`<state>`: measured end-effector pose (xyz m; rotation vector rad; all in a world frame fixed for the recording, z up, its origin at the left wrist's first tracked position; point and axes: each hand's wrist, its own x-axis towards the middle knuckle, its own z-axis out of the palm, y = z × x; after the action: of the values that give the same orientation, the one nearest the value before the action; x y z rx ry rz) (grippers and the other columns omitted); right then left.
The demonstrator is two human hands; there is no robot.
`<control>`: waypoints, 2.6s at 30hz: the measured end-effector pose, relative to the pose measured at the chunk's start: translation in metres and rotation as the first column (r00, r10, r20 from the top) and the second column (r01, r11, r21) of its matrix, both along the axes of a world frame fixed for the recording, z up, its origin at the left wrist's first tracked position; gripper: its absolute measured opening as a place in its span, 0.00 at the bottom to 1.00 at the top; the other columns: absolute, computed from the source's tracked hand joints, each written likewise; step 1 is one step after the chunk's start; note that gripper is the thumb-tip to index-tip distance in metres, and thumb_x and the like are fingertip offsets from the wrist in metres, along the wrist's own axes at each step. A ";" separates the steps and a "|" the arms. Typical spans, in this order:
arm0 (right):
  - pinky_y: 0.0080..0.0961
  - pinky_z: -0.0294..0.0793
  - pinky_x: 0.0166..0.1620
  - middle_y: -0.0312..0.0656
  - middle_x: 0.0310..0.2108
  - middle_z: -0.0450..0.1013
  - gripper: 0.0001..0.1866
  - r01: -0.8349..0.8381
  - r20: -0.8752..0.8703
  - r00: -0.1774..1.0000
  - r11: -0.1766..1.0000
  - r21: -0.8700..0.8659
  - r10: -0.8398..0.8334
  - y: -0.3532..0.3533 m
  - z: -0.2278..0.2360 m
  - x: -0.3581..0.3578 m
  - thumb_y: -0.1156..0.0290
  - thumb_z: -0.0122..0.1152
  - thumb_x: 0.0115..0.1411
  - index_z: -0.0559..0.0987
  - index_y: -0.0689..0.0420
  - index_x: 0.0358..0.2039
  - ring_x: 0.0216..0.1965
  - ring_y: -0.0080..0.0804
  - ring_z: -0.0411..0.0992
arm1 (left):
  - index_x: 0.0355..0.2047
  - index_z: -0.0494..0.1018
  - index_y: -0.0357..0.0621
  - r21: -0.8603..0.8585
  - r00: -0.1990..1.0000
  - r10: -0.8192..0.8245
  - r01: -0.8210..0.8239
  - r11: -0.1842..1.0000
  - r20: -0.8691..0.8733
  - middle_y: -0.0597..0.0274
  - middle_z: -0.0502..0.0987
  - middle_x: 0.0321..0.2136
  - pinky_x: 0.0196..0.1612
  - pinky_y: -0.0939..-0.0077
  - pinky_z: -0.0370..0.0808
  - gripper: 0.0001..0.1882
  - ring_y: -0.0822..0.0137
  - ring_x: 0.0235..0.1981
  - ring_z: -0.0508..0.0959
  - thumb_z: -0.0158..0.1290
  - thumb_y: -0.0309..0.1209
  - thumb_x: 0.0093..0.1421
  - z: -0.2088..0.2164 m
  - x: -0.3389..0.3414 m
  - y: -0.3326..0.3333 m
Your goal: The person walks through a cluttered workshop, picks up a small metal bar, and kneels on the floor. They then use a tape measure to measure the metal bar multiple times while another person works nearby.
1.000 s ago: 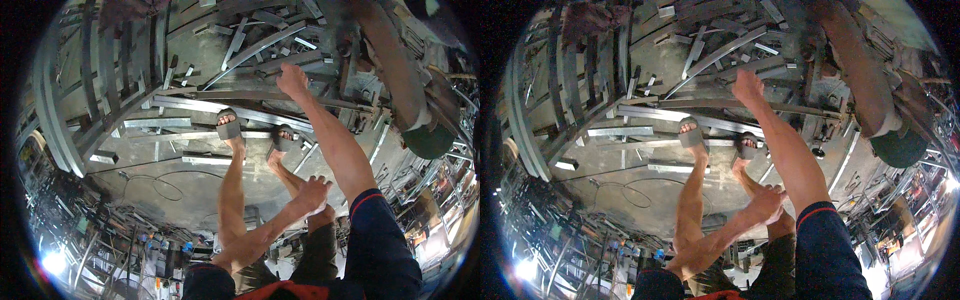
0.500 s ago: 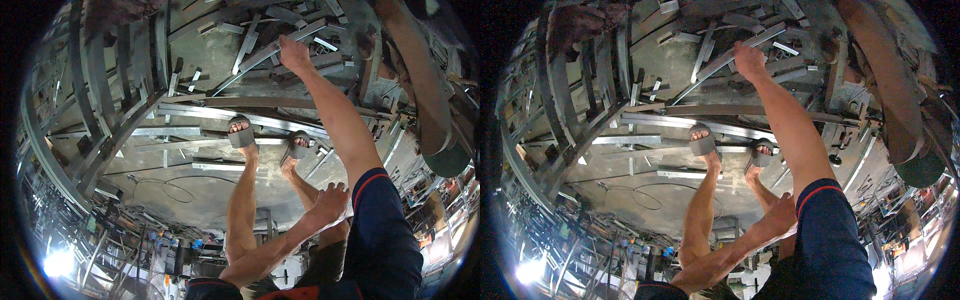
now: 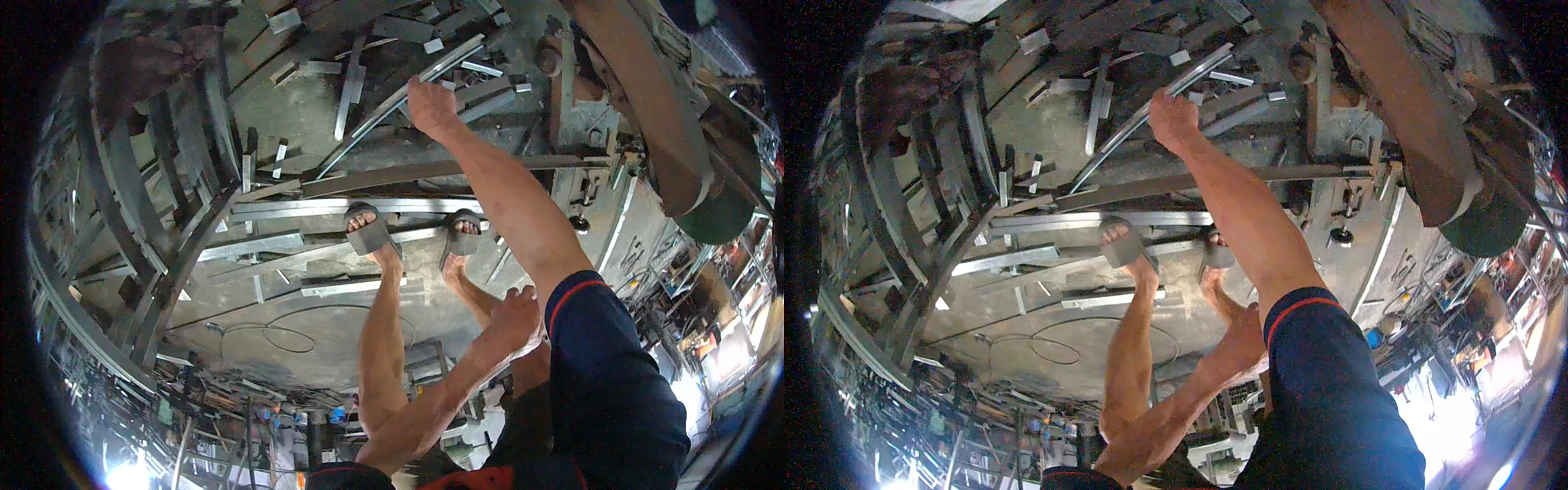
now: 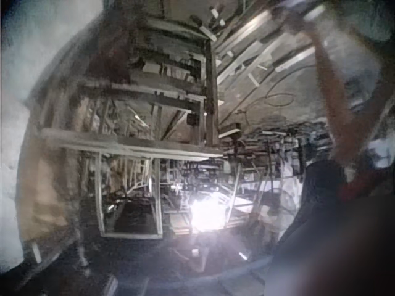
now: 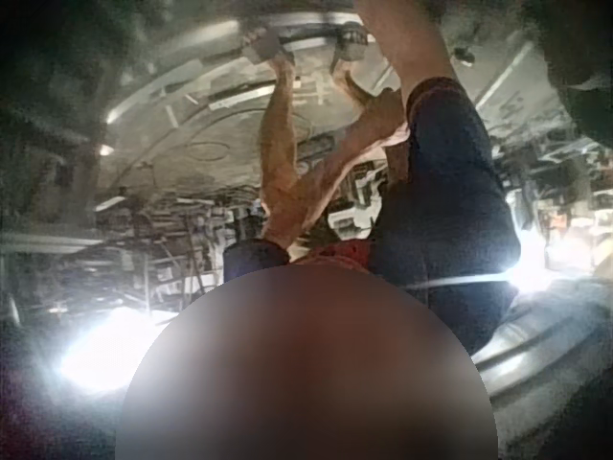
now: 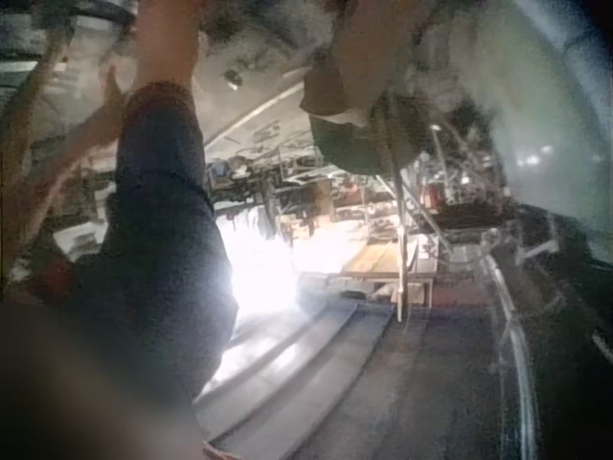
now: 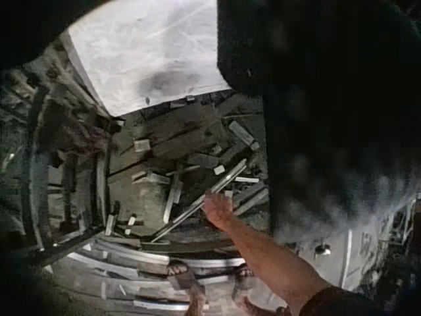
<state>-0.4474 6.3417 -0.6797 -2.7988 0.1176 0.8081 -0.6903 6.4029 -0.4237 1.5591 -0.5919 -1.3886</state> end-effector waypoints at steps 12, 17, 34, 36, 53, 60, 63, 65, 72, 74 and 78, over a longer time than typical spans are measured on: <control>0.52 0.76 0.34 0.56 0.24 0.75 0.12 -0.008 -0.125 0.988 0.857 0.516 0.085 0.019 0.071 -0.183 0.65 0.61 0.56 0.76 0.61 0.33 0.29 0.57 0.77 | 0.40 0.78 0.42 -0.017 0.881 -0.393 0.403 0.915 -0.264 0.44 0.81 0.37 0.43 0.51 0.78 0.12 0.44 0.41 0.81 0.55 0.32 0.58 0.032 0.025 0.006; 0.52 0.77 0.40 0.59 0.32 0.77 0.21 -0.149 -0.291 0.926 0.940 0.306 0.241 -0.012 0.123 -0.321 0.57 0.58 0.59 0.79 0.66 0.40 0.36 0.62 0.77 | 0.40 0.79 0.42 -0.106 0.842 -0.446 0.435 0.894 -0.304 0.44 0.81 0.37 0.42 0.53 0.78 0.12 0.44 0.41 0.81 0.58 0.30 0.56 0.035 0.023 0.011; 0.31 0.77 0.47 0.46 0.46 0.79 0.20 0.957 -0.846 -0.039 -0.264 0.122 -0.532 -0.088 0.318 -0.487 0.64 0.64 0.61 0.79 0.61 0.51 0.44 0.31 0.77 | 0.41 0.78 0.42 -0.048 0.958 -0.137 0.129 0.990 -0.253 0.48 0.82 0.36 0.43 0.54 0.77 0.18 0.46 0.39 0.81 0.60 0.40 0.54 -0.010 -0.034 0.019; 0.31 0.77 0.47 0.46 0.45 0.79 0.19 0.998 -0.721 0.013 -0.037 0.053 -0.693 -0.087 0.352 -0.477 0.66 0.63 0.62 0.79 0.61 0.51 0.43 0.31 0.77 | 0.43 0.77 0.42 0.057 0.981 -0.082 0.093 0.994 -0.177 0.46 0.81 0.36 0.43 0.52 0.77 0.19 0.45 0.40 0.81 0.59 0.39 0.55 -0.008 -0.034 0.038; 0.52 0.72 0.47 0.60 0.47 0.71 0.34 0.656 -0.509 0.546 0.717 -0.234 -0.666 -0.033 0.425 -0.471 0.51 0.64 0.52 0.72 0.63 0.53 0.46 0.62 0.71 | 0.48 0.75 0.36 0.563 0.760 0.368 -0.646 0.516 0.536 0.41 0.74 0.51 0.56 0.50 0.69 0.23 0.40 0.53 0.72 0.61 0.33 0.54 0.183 -0.132 0.186; 0.55 0.72 0.47 0.58 0.45 0.70 0.30 0.563 -0.650 0.557 0.811 -0.162 -0.517 -0.043 0.398 -0.457 0.58 0.61 0.54 0.70 0.62 0.53 0.48 0.61 0.71 | 0.49 0.73 0.37 0.702 0.833 0.208 -0.546 0.458 0.512 0.41 0.75 0.48 0.52 0.48 0.72 0.25 0.40 0.51 0.73 0.60 0.31 0.51 0.161 -0.135 0.164; 0.55 0.71 0.49 0.57 0.47 0.70 0.26 0.546 -0.578 0.610 0.816 -0.190 -0.542 -0.032 0.398 -0.458 0.60 0.59 0.55 0.71 0.62 0.50 0.48 0.60 0.70 | 0.48 0.73 0.39 0.688 0.798 0.168 -0.589 0.425 0.579 0.43 0.75 0.49 0.50 0.47 0.73 0.23 0.41 0.50 0.73 0.59 0.32 0.51 0.159 -0.139 0.159; 0.54 0.71 0.51 0.57 0.47 0.70 0.25 0.561 -0.491 0.640 0.796 -0.226 -0.591 -0.024 0.400 -0.459 0.60 0.59 0.56 0.71 0.61 0.50 0.50 0.59 0.70 | 0.45 0.75 0.40 0.746 0.845 0.158 -0.528 0.406 0.512 0.44 0.75 0.50 0.51 0.49 0.74 0.21 0.41 0.50 0.74 0.59 0.32 0.50 0.159 -0.138 0.157; 0.54 0.70 0.52 0.55 0.47 0.71 0.26 0.570 -0.545 0.611 0.797 -0.201 -0.574 -0.020 0.393 -0.463 0.61 0.62 0.53 0.73 0.61 0.50 0.51 0.58 0.70 | 0.46 0.74 0.41 0.831 0.919 0.114 -0.391 0.397 0.378 0.49 0.71 0.54 0.51 0.46 0.70 0.22 0.46 0.55 0.70 0.61 0.34 0.51 0.160 -0.127 0.154; 0.53 0.70 0.53 0.55 0.47 0.71 0.26 0.584 -0.531 0.616 0.789 -0.189 -0.582 -0.016 0.394 -0.463 0.61 0.62 0.53 0.72 0.61 0.51 0.52 0.58 0.69 | 0.46 0.74 0.42 0.858 0.933 0.078 -0.355 0.372 0.352 0.51 0.71 0.53 0.52 0.47 0.69 0.23 0.47 0.53 0.70 0.63 0.35 0.49 0.157 -0.114 0.158; 0.52 0.70 0.54 0.58 0.47 0.70 0.28 0.557 -0.554 0.632 0.815 -0.160 -0.541 -0.015 0.397 -0.450 0.60 0.58 0.56 0.70 0.62 0.55 0.51 0.58 0.69 | 0.42 0.77 0.45 0.693 0.831 0.035 -0.485 0.533 0.555 0.51 0.76 0.41 0.51 0.46 0.70 0.17 0.47 0.48 0.73 0.62 0.33 0.52 0.109 -0.048 0.165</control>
<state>-0.8974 6.3264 -0.2831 -2.1540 1.0047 1.4180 -0.7379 6.5678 -0.3144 2.6855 0.1149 -1.0381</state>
